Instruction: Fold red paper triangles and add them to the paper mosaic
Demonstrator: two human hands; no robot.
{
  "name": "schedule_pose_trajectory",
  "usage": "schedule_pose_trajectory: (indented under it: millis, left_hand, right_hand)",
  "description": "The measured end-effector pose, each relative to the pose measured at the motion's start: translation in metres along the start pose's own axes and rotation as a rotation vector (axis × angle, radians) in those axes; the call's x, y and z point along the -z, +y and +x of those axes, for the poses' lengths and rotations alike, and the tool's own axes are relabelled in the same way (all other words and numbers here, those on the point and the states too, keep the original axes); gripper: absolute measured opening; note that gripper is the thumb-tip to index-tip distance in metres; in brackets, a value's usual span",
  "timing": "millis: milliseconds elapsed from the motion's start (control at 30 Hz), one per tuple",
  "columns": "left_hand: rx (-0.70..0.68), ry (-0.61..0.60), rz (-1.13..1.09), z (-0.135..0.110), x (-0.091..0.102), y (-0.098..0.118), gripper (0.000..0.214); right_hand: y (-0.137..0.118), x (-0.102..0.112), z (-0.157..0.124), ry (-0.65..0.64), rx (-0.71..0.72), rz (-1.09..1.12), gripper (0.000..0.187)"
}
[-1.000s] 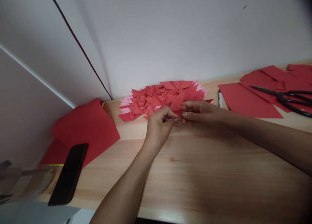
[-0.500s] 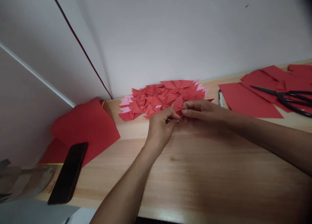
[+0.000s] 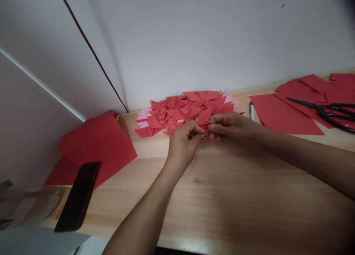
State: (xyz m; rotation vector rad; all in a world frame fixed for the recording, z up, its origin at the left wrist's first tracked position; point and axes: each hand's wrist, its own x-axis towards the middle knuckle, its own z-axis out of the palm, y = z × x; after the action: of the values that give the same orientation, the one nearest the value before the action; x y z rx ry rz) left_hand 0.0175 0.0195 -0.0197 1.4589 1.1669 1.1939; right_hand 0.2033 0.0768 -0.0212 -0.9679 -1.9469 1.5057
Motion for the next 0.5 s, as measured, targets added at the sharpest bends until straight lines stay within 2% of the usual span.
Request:
schedule_pose_trajectory:
  millis: [167, 267, 367, 500]
  left_hand:
    - [0.078, 0.070, -0.071, 0.002, -0.001, 0.004, 0.012]
    - [0.247, 0.105, -0.170, 0.004, -0.003, 0.007, 0.011]
    - [0.400, 0.046, -0.222, 0.002, -0.005, 0.010, 0.015]
    - [0.364, 0.023, -0.089, -0.001, -0.008, 0.012, 0.023]
  right_hand:
    - [-0.002, -0.005, -0.003, 0.066, -0.023, -0.022, 0.036]
    - [-0.004, -0.009, -0.006, 0.148, -0.014, -0.044, 0.033]
    - [-0.005, -0.013, -0.009, 0.209, 0.030, -0.112, 0.031]
    - [-0.002, -0.017, -0.011, 0.247, 0.064, -0.213, 0.028]
